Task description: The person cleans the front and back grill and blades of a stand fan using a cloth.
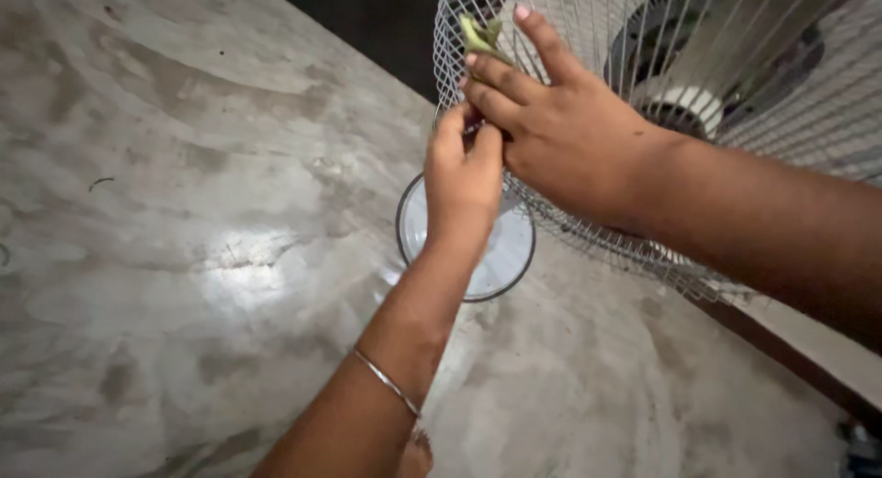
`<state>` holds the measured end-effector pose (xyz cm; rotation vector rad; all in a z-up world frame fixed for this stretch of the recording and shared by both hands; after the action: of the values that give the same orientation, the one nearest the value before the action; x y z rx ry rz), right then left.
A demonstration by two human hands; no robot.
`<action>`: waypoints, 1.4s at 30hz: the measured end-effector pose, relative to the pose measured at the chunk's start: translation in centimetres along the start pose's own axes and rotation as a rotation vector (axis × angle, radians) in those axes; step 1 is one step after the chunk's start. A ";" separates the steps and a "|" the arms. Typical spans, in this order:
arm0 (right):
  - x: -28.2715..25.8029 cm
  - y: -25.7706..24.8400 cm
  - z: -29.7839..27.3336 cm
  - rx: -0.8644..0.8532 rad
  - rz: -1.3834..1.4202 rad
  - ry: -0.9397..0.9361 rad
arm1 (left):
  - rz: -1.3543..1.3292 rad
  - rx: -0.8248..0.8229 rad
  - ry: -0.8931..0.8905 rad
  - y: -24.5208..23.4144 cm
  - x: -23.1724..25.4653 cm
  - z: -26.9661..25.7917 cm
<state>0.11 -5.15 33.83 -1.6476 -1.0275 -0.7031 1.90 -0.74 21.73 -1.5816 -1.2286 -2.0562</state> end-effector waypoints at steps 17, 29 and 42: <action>-0.8 -2.4 -6.2 0.576 0.934 0.640 | -0.394 -0.059 0.059 1.0 -0.3 3.2; -3.9 4.1 -5.9 1.021 2.077 0.994 | -0.256 -0.026 0.312 -0.7 0.2 8.0; -2.8 3.3 -5.2 0.885 2.137 1.263 | -0.202 -0.192 0.260 1.6 2.4 2.4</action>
<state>1.91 -11.28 31.56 -0.4427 1.2397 0.3248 3.63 0.80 24.70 -1.2519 -1.1664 -2.4803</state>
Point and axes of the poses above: each hand's wrist, its own z-axis towards the middle knuckle, its own y-axis out of the palm, x = y × z, the point moved 8 cm from there along z, towards the middle knuckle, and after that the axes turned 2 degrees about y, right-handed, at the moved point
